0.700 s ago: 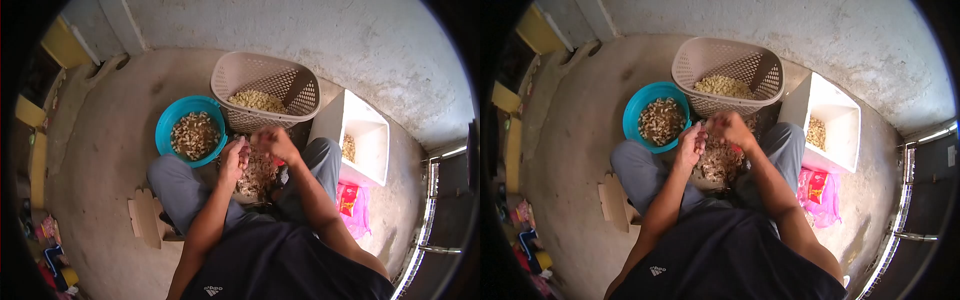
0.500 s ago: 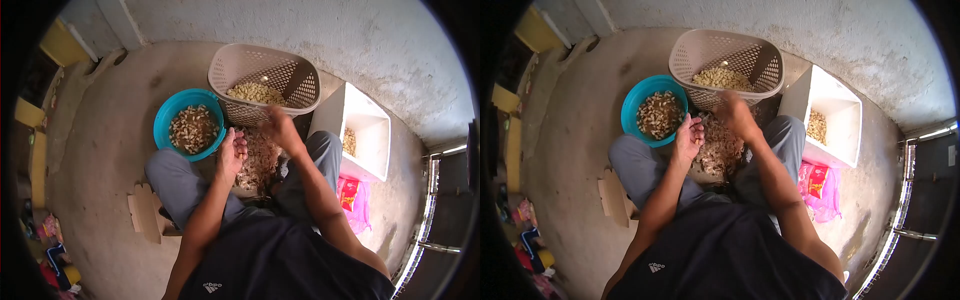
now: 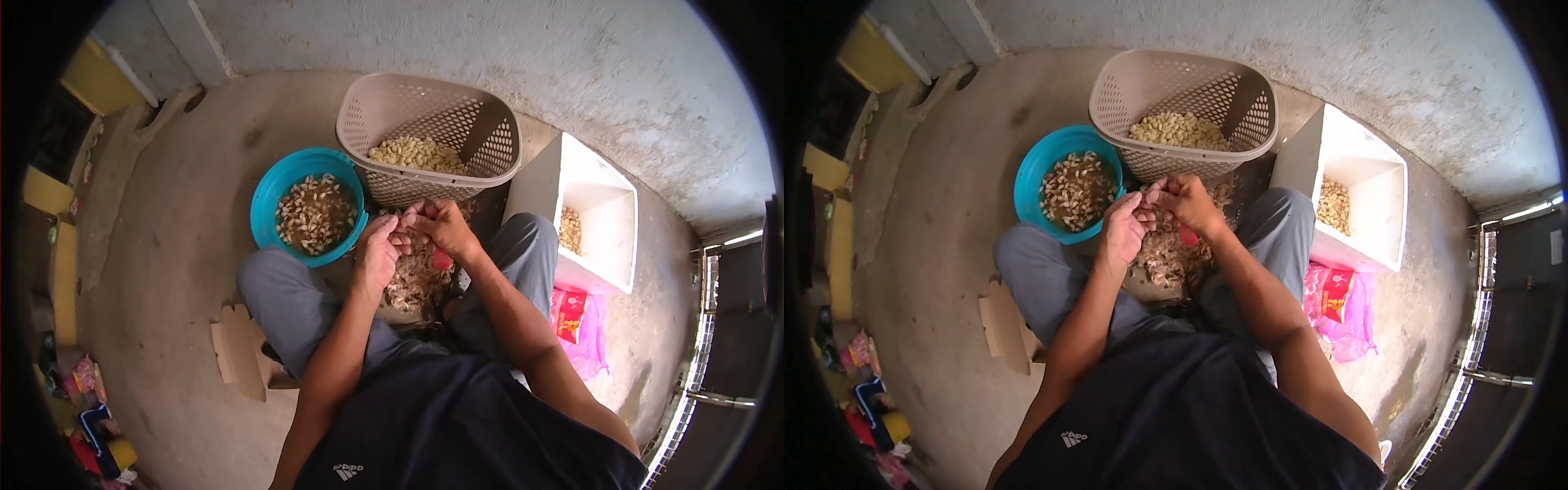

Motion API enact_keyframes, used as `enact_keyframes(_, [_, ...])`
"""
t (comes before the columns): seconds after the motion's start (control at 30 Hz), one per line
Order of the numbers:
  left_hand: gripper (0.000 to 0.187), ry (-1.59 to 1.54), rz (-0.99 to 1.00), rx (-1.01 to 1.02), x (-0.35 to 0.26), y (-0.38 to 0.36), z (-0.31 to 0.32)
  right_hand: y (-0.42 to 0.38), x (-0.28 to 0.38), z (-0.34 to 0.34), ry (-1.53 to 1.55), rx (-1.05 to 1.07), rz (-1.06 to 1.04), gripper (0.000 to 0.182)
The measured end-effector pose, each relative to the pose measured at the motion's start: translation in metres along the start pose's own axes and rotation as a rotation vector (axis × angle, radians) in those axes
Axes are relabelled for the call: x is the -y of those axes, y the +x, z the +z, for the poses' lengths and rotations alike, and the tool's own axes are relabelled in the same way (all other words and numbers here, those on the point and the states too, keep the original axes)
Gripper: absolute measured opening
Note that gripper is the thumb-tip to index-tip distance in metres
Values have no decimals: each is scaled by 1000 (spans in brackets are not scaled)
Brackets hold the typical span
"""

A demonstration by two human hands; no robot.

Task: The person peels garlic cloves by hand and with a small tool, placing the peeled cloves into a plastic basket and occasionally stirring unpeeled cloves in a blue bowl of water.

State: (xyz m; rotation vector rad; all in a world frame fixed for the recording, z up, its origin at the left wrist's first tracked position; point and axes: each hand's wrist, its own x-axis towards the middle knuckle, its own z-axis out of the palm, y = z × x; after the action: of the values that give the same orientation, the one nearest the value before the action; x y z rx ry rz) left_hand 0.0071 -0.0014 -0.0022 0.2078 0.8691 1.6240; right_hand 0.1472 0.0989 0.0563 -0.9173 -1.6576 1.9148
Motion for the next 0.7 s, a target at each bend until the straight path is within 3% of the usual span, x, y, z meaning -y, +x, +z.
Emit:
enact_keyframes(0.2, [8,137,46,36,3,-3,5,8,-19,-4,84,33,6,16])
enact_keyframes(0.43, [11,-15,10,102,-1,-4,1,18,-29,4,114,43,-161,19])
enact_keyframes(0.53, [13,-17,-36,102,-3,-3,-1,6,-9,2,-92,49,-66,21])
enact_keyframes(0.63, [13,-58,-74,49,-2,-2,-3,0,-13,4,99,-30,95,23])
enact_keyframes(0.7, [14,-71,-77,-6,-1,0,-6,0,-29,1,227,-110,93,24])
